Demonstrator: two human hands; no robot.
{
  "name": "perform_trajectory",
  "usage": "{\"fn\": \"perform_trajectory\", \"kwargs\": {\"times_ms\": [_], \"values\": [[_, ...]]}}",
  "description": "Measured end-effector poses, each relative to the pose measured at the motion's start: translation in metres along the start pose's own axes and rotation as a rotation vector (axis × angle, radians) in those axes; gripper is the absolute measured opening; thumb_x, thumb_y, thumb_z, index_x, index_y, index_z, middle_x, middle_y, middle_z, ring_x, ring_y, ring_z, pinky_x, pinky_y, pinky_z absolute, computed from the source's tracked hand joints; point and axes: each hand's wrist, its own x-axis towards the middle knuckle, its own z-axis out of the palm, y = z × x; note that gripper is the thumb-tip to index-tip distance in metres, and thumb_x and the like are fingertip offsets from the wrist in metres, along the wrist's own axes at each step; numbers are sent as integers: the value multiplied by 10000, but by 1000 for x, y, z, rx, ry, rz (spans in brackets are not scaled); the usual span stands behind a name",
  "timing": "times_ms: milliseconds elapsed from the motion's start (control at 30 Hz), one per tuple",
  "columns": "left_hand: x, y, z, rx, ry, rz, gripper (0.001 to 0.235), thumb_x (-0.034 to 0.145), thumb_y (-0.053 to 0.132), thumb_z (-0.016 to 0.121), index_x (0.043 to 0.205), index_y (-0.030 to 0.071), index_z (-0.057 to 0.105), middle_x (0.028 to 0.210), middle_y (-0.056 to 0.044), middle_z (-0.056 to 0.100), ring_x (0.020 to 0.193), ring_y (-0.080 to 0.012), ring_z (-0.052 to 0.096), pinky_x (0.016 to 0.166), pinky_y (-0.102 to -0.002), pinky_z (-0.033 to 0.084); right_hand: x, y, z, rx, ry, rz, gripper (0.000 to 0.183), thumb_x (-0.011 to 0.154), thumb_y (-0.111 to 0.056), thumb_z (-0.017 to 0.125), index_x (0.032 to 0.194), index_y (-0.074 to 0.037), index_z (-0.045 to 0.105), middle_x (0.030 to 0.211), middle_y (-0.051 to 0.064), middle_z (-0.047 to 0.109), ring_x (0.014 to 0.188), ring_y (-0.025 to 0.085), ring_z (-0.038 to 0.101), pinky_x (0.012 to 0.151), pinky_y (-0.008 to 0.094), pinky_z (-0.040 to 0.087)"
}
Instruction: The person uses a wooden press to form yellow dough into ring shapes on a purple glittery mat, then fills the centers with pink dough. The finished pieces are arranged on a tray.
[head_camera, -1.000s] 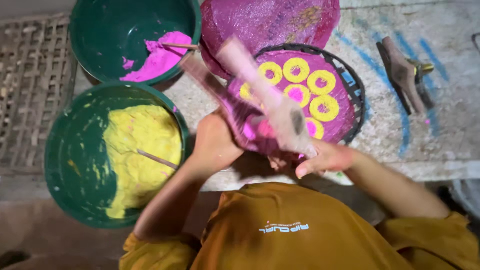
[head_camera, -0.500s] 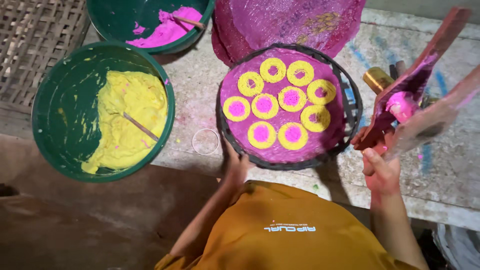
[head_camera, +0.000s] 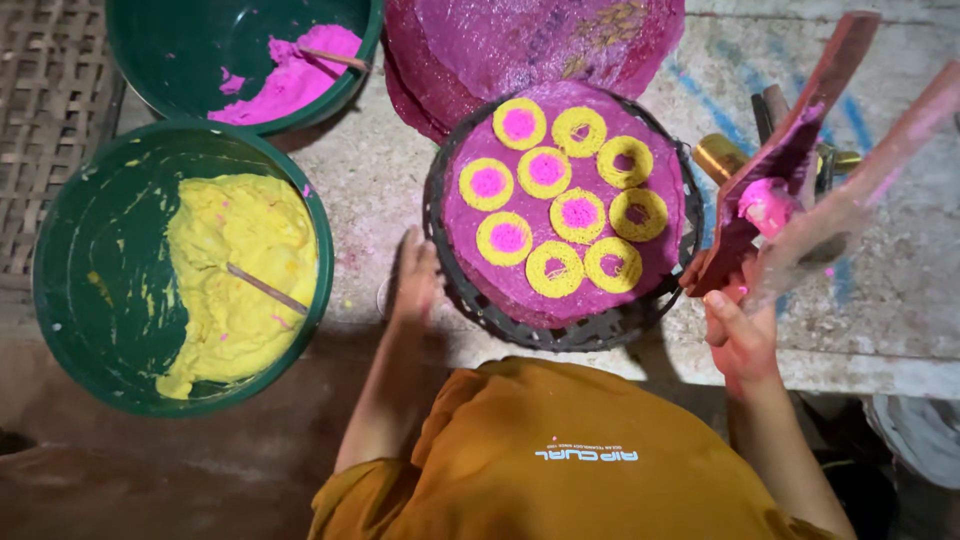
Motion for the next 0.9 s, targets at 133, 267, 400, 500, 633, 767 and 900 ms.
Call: {"fn": "perform_trajectory", "kwargs": {"times_ms": [133, 267, 400, 500, 633, 767, 900], "values": [[-5, 2, 19, 10, -208, 388, 665, 1015, -20, 429, 1649, 57, 240, 1583, -159, 436, 1397, -254, 452, 1167, -359, 351, 4, -2, 11, -41, 5, 60, 614, 911, -156, 667, 1464, -28, 433, 1283, 138, 565, 1179, 249, 570, 1060, 386, 440], [50, 45, 5, 603, -96, 475, 579, 1001, -31, 468, 1568, 35, 374, 1608, -165, 432, 1484, -269, 409, 1202, -337, 305, 10, 0, 15, -41, -53, 73, 629, 914, -147, 662, 1474, -31, 401, 1283, 132, 572, 1180, 238, 576, 1048, 377, 448], [112, 96, 22, 589, -213, 282, 554, 986, 30, 414, 1521, 154, 482, 1470, -124, 613, 1337, -233, 587, 1108, -316, 431, 18, 9, 13, -48, -33, 187, 689, 911, -108, 676, 1532, -68, 382, 1110, 39, 539, 778, 51, 465, 664, 198, 351], [131, 119, 44, 836, -169, 308, 516, 1013, 96, 444, 1507, 228, 516, 1447, -97, 614, 1339, -239, 582, 1104, -339, 440, 25, 17, 8, -46, -53, 275, 786, 895, -94, 699, 1604, -141, 363, 899, -28, 510, 524, -8, 343, 442, 170, 212], [116, 145, 82, 1325, 54, 360, 535, 993, 184, 526, 1512, 310, 489, 1510, -10, 542, 1399, -241, 499, 1174, -495, 335, 44, 22, 1, -292, -90, 379, 785, 819, -153, 683, 1550, -156, 397, 1086, -26, 608, 563, -10, 365, 417, 157, 234], [69, 173, 122, 153, -322, 440, 624, 1076, 477, 524, 1584, 131, 418, 1661, -141, 400, 1538, -322, 377, 1268, -531, 200, 70, 22, 1, -93, -510, 479, 697, 937, -496, 613, 1363, 35, 465, 1151, 151, 653, 996, 227, 645, 847, 332, 489], [-1, 180, 124, -877, -1130, 203, 836, 1035, 594, 544, 1626, 25, 377, 1632, -226, 398, 1526, -328, 389, 1308, -459, 264, 80, 16, 13, 128, -764, 927, 984, 952, -783, 371, 1399, 85, 490, 1174, 224, 667, 1058, 327, 665, 939, 448, 514]]}}
